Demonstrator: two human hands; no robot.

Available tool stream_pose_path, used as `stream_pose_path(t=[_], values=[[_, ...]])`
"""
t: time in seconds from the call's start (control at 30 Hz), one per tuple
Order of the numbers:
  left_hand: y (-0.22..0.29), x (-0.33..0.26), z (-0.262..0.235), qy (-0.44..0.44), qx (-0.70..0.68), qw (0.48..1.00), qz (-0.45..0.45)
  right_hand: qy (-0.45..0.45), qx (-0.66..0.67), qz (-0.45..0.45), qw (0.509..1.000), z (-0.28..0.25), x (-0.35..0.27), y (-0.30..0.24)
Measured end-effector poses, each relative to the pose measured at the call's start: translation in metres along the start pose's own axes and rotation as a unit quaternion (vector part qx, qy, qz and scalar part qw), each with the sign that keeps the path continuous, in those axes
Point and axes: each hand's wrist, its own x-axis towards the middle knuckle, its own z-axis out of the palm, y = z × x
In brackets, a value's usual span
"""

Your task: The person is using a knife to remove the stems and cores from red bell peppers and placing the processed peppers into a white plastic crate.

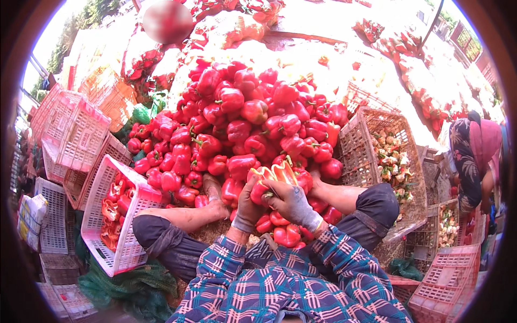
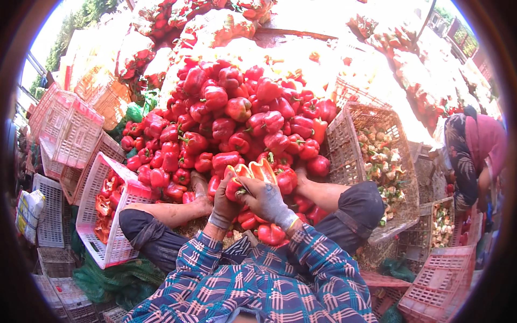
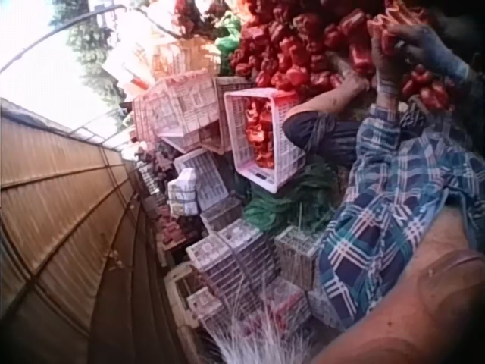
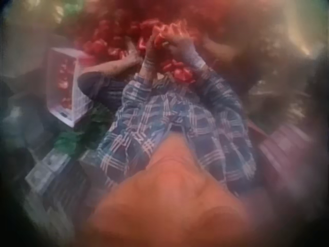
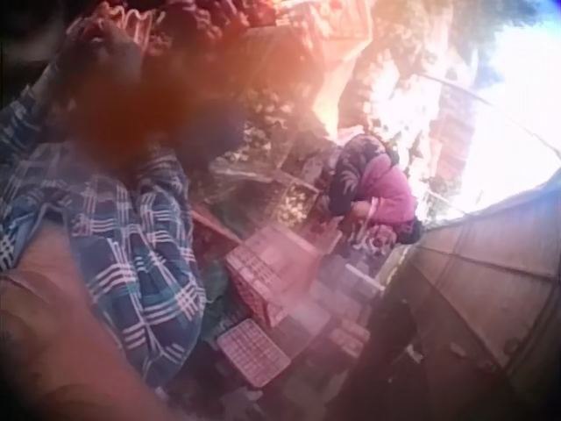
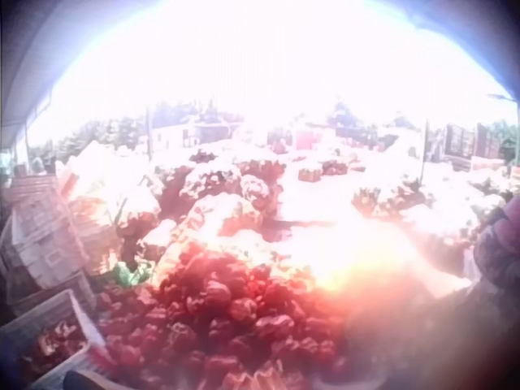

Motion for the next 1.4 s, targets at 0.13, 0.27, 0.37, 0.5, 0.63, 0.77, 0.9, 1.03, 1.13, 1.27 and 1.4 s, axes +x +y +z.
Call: stream_pose_path(t=[0.13, 0.27, 0.37, 0.5, 0.63, 0.77, 0.9, 1.03, 1.13, 1.27, 1.4], values=[[0.002, 0.005, 0.014, 0.040, 0.064, 0.996, 0.042, 0.008, 0.285, 0.233, 0.930, -0.003, -0.002, -0.009], [0.008, 0.004, 0.018, 0.055, 0.143, 0.986, 0.066, 0.068, 0.391, 0.275, 0.876, 0.006, -0.008, -0.008], [0.005, 0.009, 0.042, 0.058, 0.369, 0.913, 0.165, 0.174, 0.590, 0.284, 0.735, 0.027, -0.012, 0.029], [0.020, 0.008, 0.042, 0.032, 0.202, 0.971, 0.122, 0.151, 0.542, 0.264, 0.783, 0.010, 0.004, 0.004], [0.044, 0.002, 0.047, 0.016, 0.191, 0.972, 0.137, 0.064, 0.587, 0.234, 0.773, -0.025, 0.008, -0.012], [0.101, -0.015, 0.071, 0.087, 0.288, 0.921, 0.248, 0.077, 0.399, 0.212, 0.889, -0.058, 0.004, -0.026], [0.252, -0.079, 0.043, 0.223, 0.446, 0.738, 0.455, 0.057, 0.370, 0.213, 0.903, -0.066, -0.002, -0.025], [0.352, -0.169, 0.062, 0.463, 0.683, 0.172, 0.538, 0.030, 0.313, 0.166, 0.935, -0.050, 0.012, -0.034], [0.295, -0.160, 0.060, 0.350, 0.765, 0.296, 0.452, 0.015, 0.195, 0.111, 0.974, -0.040, 0.020, -0.042], [0.136, -0.092, 0.099, 0.127, 0.719, 0.661, 0.171, -0.011, 0.013, 0.005, 1.000, -0.019, 0.020, -0.047], [0.060, -0.045, 0.082, -0.017, 0.666, 0.742, 0.070, -0.029, -0.052, 0.014, 0.998, -0.016, 0.005, -0.035]])
